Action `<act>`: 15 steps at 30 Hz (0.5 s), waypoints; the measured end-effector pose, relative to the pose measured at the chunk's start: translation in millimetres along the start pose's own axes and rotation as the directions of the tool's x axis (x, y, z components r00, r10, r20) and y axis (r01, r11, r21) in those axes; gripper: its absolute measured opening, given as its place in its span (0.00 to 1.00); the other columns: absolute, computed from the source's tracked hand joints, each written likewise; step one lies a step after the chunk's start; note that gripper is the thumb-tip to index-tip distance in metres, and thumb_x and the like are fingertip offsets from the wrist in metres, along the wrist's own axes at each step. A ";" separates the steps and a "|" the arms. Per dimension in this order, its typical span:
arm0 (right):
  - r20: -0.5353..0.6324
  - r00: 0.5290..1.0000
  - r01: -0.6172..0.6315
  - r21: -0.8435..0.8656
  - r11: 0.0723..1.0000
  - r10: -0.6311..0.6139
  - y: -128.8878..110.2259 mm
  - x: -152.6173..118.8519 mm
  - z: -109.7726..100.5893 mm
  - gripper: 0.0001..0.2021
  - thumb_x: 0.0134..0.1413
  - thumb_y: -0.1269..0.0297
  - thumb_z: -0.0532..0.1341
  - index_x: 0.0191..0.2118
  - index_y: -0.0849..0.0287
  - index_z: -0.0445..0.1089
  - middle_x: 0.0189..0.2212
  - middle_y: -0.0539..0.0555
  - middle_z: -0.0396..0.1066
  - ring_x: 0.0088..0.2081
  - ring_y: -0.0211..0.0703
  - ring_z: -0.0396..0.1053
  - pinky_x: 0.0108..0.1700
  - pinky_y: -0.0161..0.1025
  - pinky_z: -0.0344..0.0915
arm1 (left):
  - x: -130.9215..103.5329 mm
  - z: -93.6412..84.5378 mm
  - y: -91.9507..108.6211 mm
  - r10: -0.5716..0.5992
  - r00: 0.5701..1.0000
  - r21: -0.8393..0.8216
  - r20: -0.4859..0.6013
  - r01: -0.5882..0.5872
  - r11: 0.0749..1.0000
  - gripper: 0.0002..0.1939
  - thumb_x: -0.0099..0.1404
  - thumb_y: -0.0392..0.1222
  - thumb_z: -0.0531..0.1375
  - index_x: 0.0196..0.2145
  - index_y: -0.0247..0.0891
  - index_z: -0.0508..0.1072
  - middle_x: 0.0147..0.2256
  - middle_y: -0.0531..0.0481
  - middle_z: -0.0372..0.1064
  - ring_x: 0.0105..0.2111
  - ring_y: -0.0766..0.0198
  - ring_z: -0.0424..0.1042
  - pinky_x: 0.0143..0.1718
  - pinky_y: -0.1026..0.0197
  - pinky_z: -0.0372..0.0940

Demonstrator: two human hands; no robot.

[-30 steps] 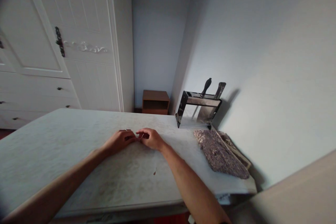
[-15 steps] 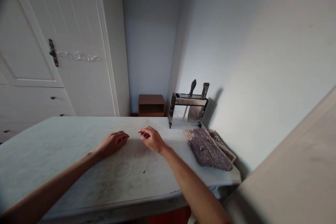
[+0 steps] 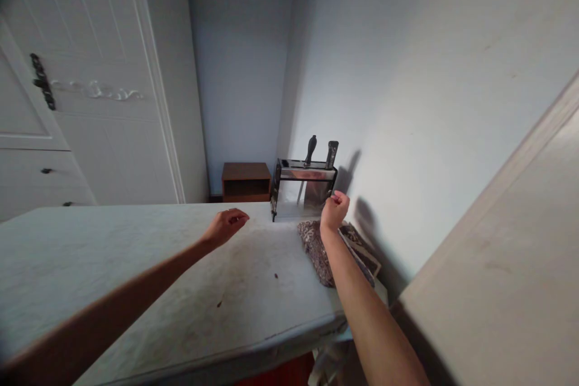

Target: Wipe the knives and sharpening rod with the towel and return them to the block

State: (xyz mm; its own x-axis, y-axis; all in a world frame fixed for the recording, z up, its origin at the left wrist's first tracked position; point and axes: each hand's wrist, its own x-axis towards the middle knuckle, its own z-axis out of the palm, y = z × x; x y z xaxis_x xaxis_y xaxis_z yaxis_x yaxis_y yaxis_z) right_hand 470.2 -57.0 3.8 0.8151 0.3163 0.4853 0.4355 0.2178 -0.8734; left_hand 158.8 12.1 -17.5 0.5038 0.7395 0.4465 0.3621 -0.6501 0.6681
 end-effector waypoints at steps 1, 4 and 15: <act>-0.043 0.999 -0.013 -0.033 0.999 0.012 6.1 6.7 -2.4 0.22 0.41 0.68 0.53 0.47 0.62 0.65 0.37 0.55 0.66 0.39 0.46 0.65 0.47 0.47 0.65 | 7.9 7.9 -0.1 -0.011 1.000 -0.038 -0.009 0.011 0.999 0.10 0.61 0.42 0.56 0.32 0.35 0.77 0.32 0.47 0.75 0.31 0.64 0.72 0.35 0.62 0.67; -0.111 0.993 -0.050 -0.110 0.993 0.038 20.1 20.6 -4.9 0.22 0.38 0.70 0.55 0.45 0.63 0.66 0.39 0.58 0.67 0.41 0.49 0.66 0.51 0.49 0.62 | 30.8 29.9 -3.8 -0.067 0.998 -0.149 -0.009 0.065 0.987 0.18 0.58 0.46 0.62 0.44 0.35 0.74 0.43 0.43 0.73 0.36 0.61 0.74 0.36 0.60 0.70; 0.070 0.997 -0.009 -0.028 1.000 0.011 27.6 45.4 8.7 0.26 0.57 0.47 0.49 0.50 0.62 0.69 0.52 0.62 0.70 0.55 0.50 0.65 0.59 0.48 0.59 | 99.1 60.8 -1.6 -0.071 0.991 -0.319 0.112 0.103 0.942 0.63 0.42 0.37 0.72 0.70 0.34 0.42 0.66 0.29 0.43 0.64 0.38 0.51 0.60 0.43 0.58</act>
State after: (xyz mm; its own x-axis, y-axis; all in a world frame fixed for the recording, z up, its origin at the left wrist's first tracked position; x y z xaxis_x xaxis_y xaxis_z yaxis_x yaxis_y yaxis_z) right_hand 515.8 -28.7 2.1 0.7912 0.3825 0.4771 0.4386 0.1887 -0.8786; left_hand 255.9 75.8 -10.6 0.5614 0.7593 0.3290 0.1430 -0.4806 0.8652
